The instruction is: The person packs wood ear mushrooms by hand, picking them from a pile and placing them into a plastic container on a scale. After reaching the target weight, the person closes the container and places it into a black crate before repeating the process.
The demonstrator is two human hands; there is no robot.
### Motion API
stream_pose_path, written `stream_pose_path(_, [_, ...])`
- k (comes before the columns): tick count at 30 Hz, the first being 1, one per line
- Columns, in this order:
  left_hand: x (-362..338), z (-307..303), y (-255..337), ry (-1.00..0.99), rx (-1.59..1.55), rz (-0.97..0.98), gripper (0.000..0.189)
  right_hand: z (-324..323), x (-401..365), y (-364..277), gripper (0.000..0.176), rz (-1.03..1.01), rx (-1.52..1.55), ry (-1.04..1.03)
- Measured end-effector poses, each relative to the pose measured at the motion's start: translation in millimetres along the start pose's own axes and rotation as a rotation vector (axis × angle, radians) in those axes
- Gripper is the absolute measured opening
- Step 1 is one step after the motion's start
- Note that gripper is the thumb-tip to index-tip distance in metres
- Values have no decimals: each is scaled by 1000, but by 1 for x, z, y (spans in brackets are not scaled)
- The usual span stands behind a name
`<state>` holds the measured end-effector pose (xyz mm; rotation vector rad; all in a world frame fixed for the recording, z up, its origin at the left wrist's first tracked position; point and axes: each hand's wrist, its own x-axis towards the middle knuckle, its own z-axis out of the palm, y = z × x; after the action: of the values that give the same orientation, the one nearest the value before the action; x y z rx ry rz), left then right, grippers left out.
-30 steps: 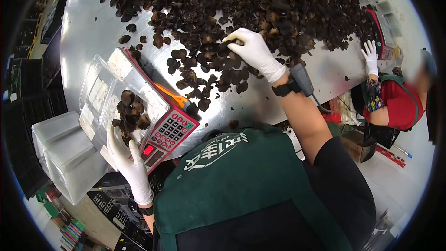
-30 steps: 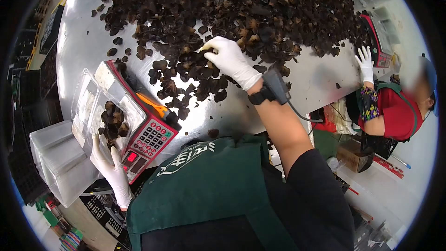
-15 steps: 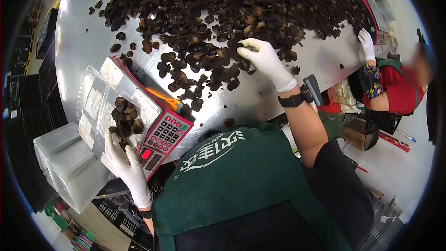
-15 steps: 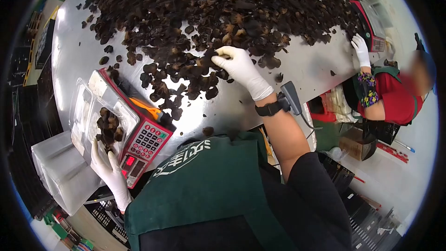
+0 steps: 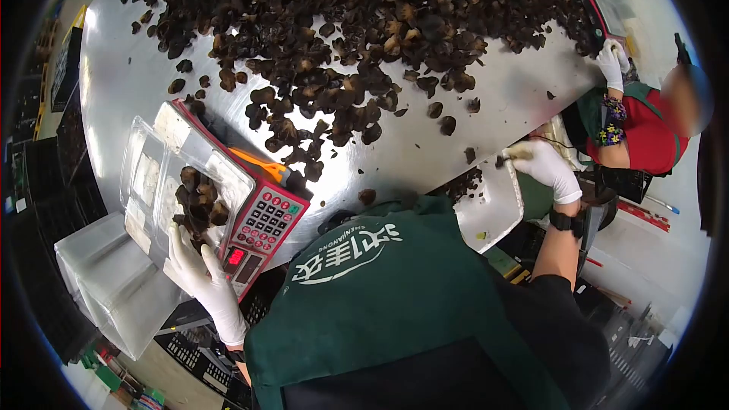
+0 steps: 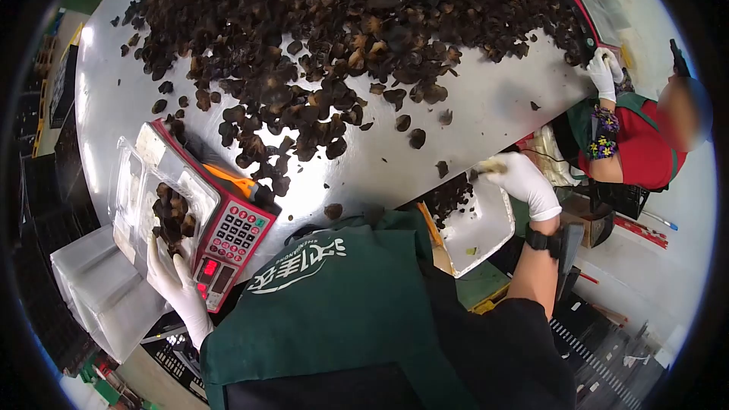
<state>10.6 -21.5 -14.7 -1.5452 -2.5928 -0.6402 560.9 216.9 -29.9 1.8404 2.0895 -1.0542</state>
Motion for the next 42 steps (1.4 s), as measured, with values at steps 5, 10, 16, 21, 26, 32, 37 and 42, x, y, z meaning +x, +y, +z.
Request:
stream_pose_path(5, [0, -1, -1, -29, 19, -20, 53, 14, 24, -34, 31, 295, -422, 317])
stream_pose_path(10, [-2, -1, 1, -29, -17, -46, 52, 70, 80, -151, 60, -554, -27, 472])
stream_pose_path(16, [-1, -3, 8, -43, 13, -81, 49, 136, 129, -228, 84, -873, -244, 324])
stream_pose_path(21, [-1, -1, 10, -68, -104, -129, 50, 149, 147, -221, 48, -891, -166, 577])
stream_pose_path(26, [-1, -2, 10, -67, -99, -147, 53, 141, 171, -224, 37, -954, 62, 471])
stream_pose_path(32, [0, 1, 9, -28, -149, -143, 57, 88, 167, -262, 22, -236, 1274, -353])
stream_pose_path(37, [-1, 4, 6, 16, -180, -144, 60, 84, 172, -289, 29, -121, 1678, -884])
stream_pose_path(42, [0, 0, 7, 37, -78, -158, 71, 78, 117, -383, 28, -610, 1154, -667])
